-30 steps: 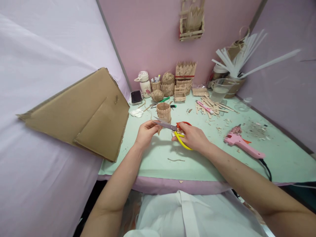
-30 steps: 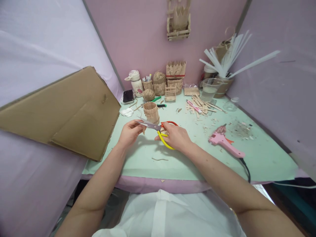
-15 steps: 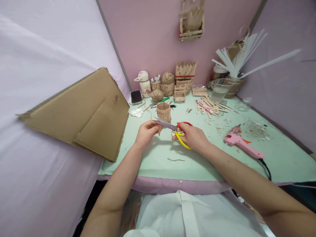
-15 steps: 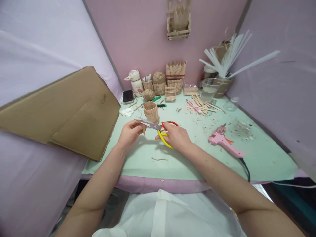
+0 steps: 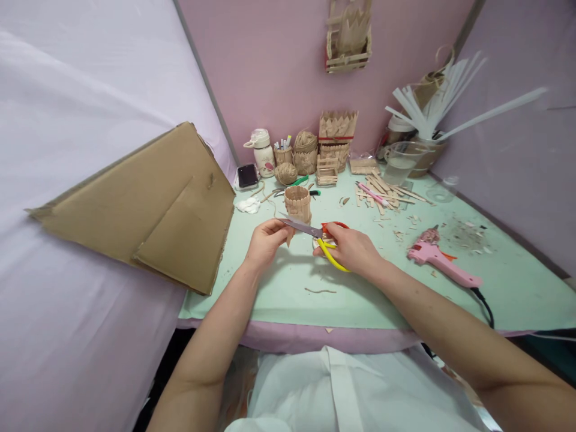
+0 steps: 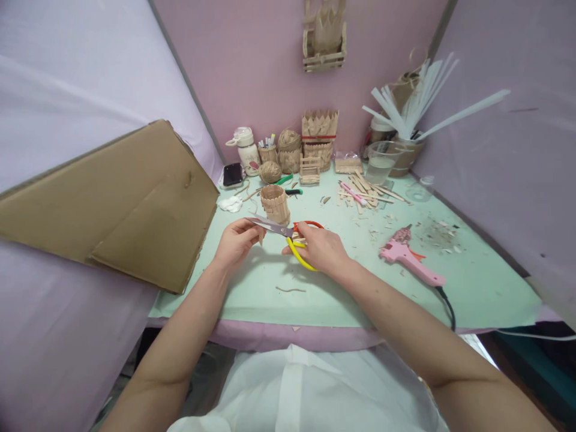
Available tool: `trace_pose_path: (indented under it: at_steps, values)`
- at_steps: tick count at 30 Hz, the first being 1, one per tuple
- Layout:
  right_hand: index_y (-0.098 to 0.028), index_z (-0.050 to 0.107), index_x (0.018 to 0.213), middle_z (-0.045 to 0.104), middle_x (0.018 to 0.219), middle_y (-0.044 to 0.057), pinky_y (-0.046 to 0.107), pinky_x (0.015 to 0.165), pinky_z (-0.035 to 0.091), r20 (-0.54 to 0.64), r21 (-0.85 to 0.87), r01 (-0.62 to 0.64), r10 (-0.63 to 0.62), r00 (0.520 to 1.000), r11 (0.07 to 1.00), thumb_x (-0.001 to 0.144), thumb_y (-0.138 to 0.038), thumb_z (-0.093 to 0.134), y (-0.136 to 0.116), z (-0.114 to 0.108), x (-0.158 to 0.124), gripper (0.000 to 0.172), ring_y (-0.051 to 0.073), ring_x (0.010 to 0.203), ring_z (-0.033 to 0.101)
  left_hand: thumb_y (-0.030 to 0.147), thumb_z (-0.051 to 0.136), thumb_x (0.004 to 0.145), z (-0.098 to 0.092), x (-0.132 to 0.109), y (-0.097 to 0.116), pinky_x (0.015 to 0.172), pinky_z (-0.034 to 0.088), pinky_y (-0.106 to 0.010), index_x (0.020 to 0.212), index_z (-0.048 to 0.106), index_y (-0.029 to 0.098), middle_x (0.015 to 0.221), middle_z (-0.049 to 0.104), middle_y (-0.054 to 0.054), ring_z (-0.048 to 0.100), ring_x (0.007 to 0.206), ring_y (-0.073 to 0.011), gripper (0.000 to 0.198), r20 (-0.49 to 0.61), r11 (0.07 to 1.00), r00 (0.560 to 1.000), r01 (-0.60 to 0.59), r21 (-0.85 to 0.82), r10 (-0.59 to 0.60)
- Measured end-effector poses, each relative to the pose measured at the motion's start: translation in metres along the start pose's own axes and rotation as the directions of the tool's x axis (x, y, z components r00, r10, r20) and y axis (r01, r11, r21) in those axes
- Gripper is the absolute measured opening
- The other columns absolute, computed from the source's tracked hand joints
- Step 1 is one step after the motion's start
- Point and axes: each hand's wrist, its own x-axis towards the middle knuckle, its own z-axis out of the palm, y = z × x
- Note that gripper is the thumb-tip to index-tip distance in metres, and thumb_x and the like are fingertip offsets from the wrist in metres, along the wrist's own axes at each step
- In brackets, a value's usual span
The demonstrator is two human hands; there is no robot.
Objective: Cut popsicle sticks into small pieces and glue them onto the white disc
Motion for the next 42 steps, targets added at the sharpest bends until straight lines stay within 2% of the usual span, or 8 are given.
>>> trace_pose_path:
  at_steps: [3,5,11,16,24,35,42]
  values:
    - [-0.022,0.044,0.073,0.057,0.066,-0.003,0.022,0.049,0.028,0.009,0.190,0.011,-0.013,1.000,0.982,0.077,-0.051,0.051,0.0029,0.0012,0.0024,0.030,0.013,0.056,0.049,0.023,0.070,0.062,-0.0003,0.0006,0.0008,0.056,0.042,-0.023,0.072,0.064,0.016,0.065,0.062,-0.001,0.054,0.058,-0.0096,0.014,-0.019,0.999,0.999,0.033,-0.019,-0.033]
    - [-0.022,0.040,0.070,0.051,0.062,-0.005,0.021,0.049,0.029,-0.003,0.228,-0.003,0.004,1.000,0.974,0.080,-0.050,0.047,0.0051,0.0007,0.0040,0.030,0.011,0.054,0.045,0.024,0.071,0.062,-0.0009,0.0009,0.0009,0.056,0.042,-0.023,0.076,0.065,0.016,0.068,0.064,-0.002,0.054,0.058,-0.0094,0.018,-0.036,0.998,0.998,0.051,-0.024,-0.052]
    - [-0.023,0.042,0.072,0.051,0.063,-0.005,0.021,0.047,0.025,-0.004,0.166,-0.026,0.027,1.000,0.986,0.075,-0.049,0.053,0.0063,-0.0029,0.0040,0.029,0.011,0.052,0.041,0.026,0.072,0.063,0.0000,0.0003,0.0026,0.057,0.043,-0.023,0.077,0.065,0.016,0.066,0.062,-0.001,0.054,0.059,-0.0094,0.019,-0.068,0.998,0.996,0.056,-0.003,-0.056]
    - [-0.024,0.049,0.082,0.060,0.073,-0.001,0.021,0.047,0.024,-0.010,0.091,-0.028,0.029,1.000,0.995,0.075,-0.049,0.054,0.0057,-0.0029,0.0030,0.026,0.013,0.057,0.050,0.027,0.073,0.061,0.0019,-0.0007,0.0041,0.060,0.045,-0.024,0.076,0.064,0.016,0.067,0.060,0.000,0.054,0.060,-0.0091,0.020,-0.080,0.998,0.995,0.066,-0.011,-0.067]
    - [-0.025,0.052,0.089,0.065,0.084,0.000,0.023,0.049,0.026,-0.005,0.013,0.005,-0.005,1.000,1.000,0.075,-0.048,0.055,0.0058,-0.0021,0.0029,0.027,0.017,0.066,0.057,0.027,0.070,0.062,0.0001,-0.0002,0.0023,0.062,0.045,-0.024,0.073,0.062,0.017,0.069,0.060,0.001,0.055,0.064,-0.0097,0.016,-0.072,0.998,0.995,0.065,0.014,-0.064]
    - [-0.025,0.052,0.090,0.067,0.085,0.001,0.024,0.049,0.025,0.001,-0.084,0.014,-0.014,1.000,0.996,0.075,-0.051,0.055,0.0043,-0.0035,0.0026,0.030,0.020,0.071,0.060,0.019,0.064,0.062,-0.0051,0.0046,-0.0050,0.057,0.038,-0.022,0.076,0.068,0.018,0.069,0.062,0.000,0.051,0.063,-0.0101,0.014,-0.089,0.988,0.993,-0.061,0.139,0.074]
    - [-0.025,0.054,0.090,0.067,0.081,0.001,0.024,0.048,0.025,0.001,-0.111,0.006,-0.006,1.000,0.994,0.074,-0.052,0.055,0.0047,-0.0034,0.0025,0.031,0.020,0.069,0.060,0.021,0.068,0.060,-0.0045,0.0053,-0.0033,0.067,0.042,-0.025,0.072,0.069,0.018,0.071,0.066,-0.001,0.056,0.069,-0.0125,0.012,-0.079,0.987,0.993,-0.079,0.139,0.090]
